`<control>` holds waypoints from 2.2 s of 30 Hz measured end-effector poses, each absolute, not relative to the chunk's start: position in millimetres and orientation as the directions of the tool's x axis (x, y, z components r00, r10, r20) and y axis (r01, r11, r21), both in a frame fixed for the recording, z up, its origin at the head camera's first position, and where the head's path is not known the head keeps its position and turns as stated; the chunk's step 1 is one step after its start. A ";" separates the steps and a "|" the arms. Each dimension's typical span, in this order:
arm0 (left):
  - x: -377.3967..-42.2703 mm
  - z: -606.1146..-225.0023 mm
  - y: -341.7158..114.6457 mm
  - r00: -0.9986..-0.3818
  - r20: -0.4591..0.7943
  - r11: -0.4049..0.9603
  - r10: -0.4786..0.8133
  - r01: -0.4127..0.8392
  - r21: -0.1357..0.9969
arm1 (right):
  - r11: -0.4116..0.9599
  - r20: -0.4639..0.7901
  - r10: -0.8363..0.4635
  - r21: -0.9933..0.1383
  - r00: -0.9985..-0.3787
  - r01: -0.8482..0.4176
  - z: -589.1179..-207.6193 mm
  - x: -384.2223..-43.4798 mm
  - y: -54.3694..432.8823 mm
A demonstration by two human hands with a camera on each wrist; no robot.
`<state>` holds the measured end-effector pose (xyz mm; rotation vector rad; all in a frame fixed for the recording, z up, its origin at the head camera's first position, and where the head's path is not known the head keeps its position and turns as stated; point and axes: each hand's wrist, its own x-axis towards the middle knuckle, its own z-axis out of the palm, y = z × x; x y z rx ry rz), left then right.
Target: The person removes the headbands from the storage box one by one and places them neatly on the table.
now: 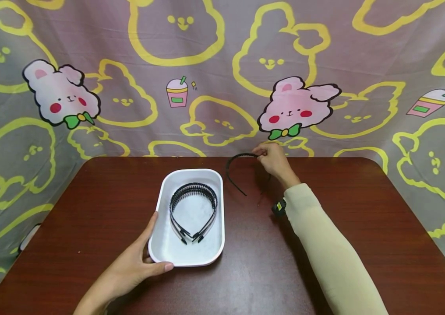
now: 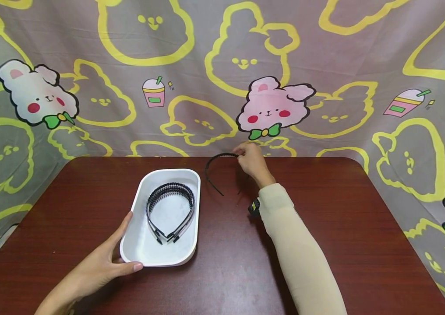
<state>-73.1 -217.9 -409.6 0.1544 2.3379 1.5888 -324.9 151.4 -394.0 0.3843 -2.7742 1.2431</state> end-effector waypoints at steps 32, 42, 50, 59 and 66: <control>-74.9 -409.6 -217.7 -0.942 -0.226 0.394 0.247 -0.116 0.912 | 0.660 0.120 -0.181 -0.721 -0.976 -0.211 -420.1 -335.9 151.1; -73.4 -410.5 -217.6 -0.942 -0.218 0.386 0.254 -0.108 0.916 | 0.650 0.093 -0.181 -0.736 -0.979 -0.190 -425.4 -339.3 148.1; -73.8 -411.2 -217.7 -0.941 -0.203 0.361 0.269 -0.097 0.927 | 0.665 0.098 -0.191 -0.719 -0.977 -0.203 -425.5 -343.8 146.1; -75.1 -412.8 -217.8 -0.941 -0.198 0.351 0.275 -0.094 0.932 | 0.677 0.078 -0.196 -0.710 -0.978 -0.192 -428.8 -347.8 144.9; -74.3 -411.2 -217.8 -0.943 -0.209 0.364 0.258 -0.105 0.925 | 0.679 0.072 -0.197 -0.710 -0.978 -0.189 -429.8 -348.5 144.6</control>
